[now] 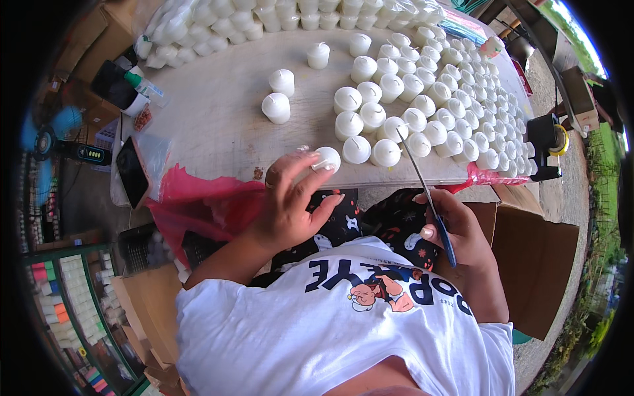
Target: The person picks up white cylindrical candles from a table, trims their wicks with scissors, and places them back on the table. The person repeats this process for many candles in a repetitive manner.
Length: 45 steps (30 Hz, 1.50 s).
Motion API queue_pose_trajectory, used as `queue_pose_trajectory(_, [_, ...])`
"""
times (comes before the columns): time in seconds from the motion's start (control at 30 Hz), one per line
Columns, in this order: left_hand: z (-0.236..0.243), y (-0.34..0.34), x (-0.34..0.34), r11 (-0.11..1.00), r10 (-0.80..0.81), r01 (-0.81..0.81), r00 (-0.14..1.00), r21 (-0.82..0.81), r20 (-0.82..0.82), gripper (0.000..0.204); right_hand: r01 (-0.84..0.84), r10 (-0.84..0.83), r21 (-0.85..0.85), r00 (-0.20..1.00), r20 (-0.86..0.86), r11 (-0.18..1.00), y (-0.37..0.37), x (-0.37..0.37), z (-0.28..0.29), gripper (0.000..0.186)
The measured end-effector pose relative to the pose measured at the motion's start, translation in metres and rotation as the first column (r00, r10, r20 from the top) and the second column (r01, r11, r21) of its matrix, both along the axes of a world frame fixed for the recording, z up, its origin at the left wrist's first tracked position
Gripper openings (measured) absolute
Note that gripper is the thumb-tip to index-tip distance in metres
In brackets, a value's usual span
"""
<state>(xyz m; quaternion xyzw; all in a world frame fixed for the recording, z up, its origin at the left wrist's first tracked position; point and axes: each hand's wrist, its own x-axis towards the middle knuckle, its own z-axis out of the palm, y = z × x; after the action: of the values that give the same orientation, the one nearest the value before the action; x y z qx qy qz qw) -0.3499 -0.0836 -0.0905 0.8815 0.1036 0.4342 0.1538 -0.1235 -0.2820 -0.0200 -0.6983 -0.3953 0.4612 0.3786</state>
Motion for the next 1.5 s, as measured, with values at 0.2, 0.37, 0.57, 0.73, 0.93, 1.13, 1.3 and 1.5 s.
queue_pose_trajectory(0.2, [0.016, 0.005, 0.026, 0.964, 0.265, -0.26, 0.914, 0.057, -0.308, 0.067, -0.068, -0.013, 0.097, 0.751, 0.661, 0.993, 0.018, -0.026, -0.011, 0.056])
queue_pose_trajectory(0.37, [0.011, 0.006, 0.049, 0.929, 0.368, -0.337, 0.88, 0.153, -0.301, 0.063, 0.006, -0.058, 0.092, 0.812, 0.58, 0.996, 0.011, -0.022, -0.008, 0.055])
queue_pose_trajectory(0.57, [0.012, 0.014, 0.041, 0.974, 0.22, -0.224, 0.915, 0.027, -0.338, 0.057, -0.04, -0.028, 0.106, 0.818, 0.574, 0.994, 0.007, -0.017, -0.016, 0.054])
queue_pose_trajectory(0.73, [0.018, 0.012, 0.04, 0.97, 0.213, -0.242, 0.905, -0.033, -0.369, 0.051, -0.117, 0.062, 0.052, 0.792, 0.607, 0.992, 0.015, -0.018, -0.014, 0.054])
queue_pose_trajectory(0.93, [0.014, 0.022, 0.039, 0.969, 0.031, -0.111, 0.941, -0.222, -0.337, 0.049, -0.08, 0.075, -0.018, 0.805, 0.588, 0.997, 0.017, -0.016, -0.008, 0.055])
queue_pose_trajectory(1.13, [0.022, 0.032, 0.039, 0.922, -0.149, 0.011, 0.933, -0.387, -0.328, 0.041, -0.158, 0.126, -0.003, 0.772, 0.623, 0.987, 0.019, -0.009, -0.016, 0.055])
queue_pose_trajectory(1.3, [0.02, 0.036, 0.038, 0.918, -0.181, 0.039, 0.927, -0.396, -0.329, 0.04, -0.149, 0.115, 0.022, 0.839, 0.532, 0.989, 0.03, -0.017, -0.008, 0.055])
queue_pose_trajectory(1.5, [0.018, 0.037, 0.037, 0.909, -0.187, 0.015, 0.908, -0.416, -0.374, 0.041, -0.072, 0.076, -0.08, 0.996, 0.056, 0.994, 0.033, -0.017, -0.013, 0.049])
